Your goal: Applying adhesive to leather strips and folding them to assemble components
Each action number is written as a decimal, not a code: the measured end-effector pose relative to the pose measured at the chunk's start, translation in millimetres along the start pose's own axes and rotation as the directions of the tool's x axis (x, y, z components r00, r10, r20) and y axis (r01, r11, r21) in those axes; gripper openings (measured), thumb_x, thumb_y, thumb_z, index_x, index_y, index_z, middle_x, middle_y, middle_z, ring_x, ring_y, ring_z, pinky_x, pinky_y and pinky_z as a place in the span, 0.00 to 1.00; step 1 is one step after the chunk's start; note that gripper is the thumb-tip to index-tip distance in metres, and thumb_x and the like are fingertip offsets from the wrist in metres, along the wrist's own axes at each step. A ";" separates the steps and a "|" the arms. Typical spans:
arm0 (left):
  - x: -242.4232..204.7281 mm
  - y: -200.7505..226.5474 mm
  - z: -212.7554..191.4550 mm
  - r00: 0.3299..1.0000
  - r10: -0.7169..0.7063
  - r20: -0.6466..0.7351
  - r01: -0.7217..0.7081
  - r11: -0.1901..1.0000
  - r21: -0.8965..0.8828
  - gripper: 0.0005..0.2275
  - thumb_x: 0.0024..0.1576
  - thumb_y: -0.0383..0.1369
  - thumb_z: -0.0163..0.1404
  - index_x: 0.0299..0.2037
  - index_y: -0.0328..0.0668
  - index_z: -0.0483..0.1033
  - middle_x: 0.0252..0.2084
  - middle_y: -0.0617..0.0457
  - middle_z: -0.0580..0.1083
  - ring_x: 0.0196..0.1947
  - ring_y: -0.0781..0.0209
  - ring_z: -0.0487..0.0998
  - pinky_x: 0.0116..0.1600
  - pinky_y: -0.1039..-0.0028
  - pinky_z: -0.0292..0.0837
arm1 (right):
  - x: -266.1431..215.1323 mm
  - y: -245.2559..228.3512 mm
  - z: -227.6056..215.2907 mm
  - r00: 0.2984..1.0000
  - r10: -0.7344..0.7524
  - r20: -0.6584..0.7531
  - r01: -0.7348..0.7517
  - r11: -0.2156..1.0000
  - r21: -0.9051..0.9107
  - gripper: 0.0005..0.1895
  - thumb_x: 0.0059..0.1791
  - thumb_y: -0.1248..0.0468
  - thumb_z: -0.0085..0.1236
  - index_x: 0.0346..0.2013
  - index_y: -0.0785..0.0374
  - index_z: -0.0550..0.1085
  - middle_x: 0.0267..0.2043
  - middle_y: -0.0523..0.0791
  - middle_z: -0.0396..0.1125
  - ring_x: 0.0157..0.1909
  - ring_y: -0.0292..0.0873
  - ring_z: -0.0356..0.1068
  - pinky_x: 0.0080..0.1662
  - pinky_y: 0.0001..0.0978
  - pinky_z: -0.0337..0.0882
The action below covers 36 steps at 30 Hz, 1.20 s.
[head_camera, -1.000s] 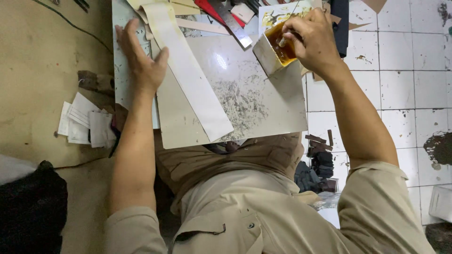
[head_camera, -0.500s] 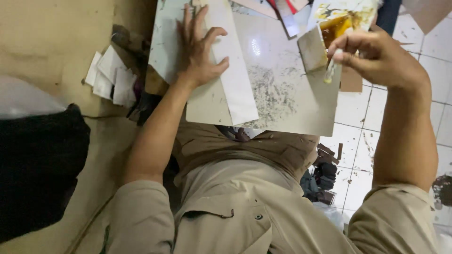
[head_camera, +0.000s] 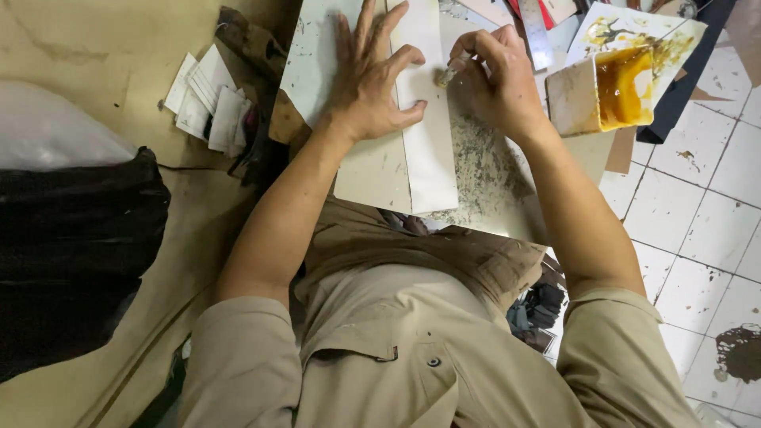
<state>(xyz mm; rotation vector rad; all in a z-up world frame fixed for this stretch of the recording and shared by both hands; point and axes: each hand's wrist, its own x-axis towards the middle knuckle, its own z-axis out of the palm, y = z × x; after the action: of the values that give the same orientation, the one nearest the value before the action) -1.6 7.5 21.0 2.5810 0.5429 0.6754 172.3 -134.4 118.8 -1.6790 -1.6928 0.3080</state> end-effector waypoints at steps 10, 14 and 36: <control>-2.5 1.9 3.1 0.999 -0.035 0.011 0.035 0.999 -0.032 0.23 0.47 0.40 0.71 0.46 0.51 0.72 0.72 0.44 0.52 0.74 0.34 0.38 0.71 0.32 0.15 | -66.8 12.5 15.9 0.982 -0.162 0.095 0.176 0.969 -0.171 0.12 0.54 0.78 0.51 0.36 0.61 0.77 0.29 0.42 0.68 0.41 0.42 0.56 0.46 0.28 0.53; -0.6 2.5 -0.2 0.999 -0.012 0.029 0.012 1.000 -0.005 0.23 0.47 0.41 0.71 0.47 0.50 0.71 0.73 0.40 0.52 0.74 0.31 0.37 0.71 0.34 0.15 | -75.7 -3.5 2.5 0.976 -0.136 0.169 0.166 0.969 -0.183 0.05 0.53 0.63 0.60 0.41 0.62 0.78 0.31 0.41 0.72 0.42 0.44 0.58 0.52 0.36 0.51; -3.6 4.4 -3.5 1.000 -0.012 -0.017 0.012 1.000 0.015 0.22 0.45 0.41 0.72 0.45 0.53 0.74 0.75 0.46 0.51 0.75 0.35 0.38 0.73 0.34 0.17 | -29.2 28.3 20.3 0.978 -0.204 -0.037 0.182 0.930 -0.319 0.02 0.55 0.67 0.61 0.38 0.58 0.78 0.29 0.39 0.63 0.42 0.42 0.56 0.49 0.32 0.52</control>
<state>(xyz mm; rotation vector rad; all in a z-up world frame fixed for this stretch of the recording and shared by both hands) -5.3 3.2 24.6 2.5863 0.5709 0.6920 178.1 -152.1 77.4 -1.7019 -1.9137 -0.1206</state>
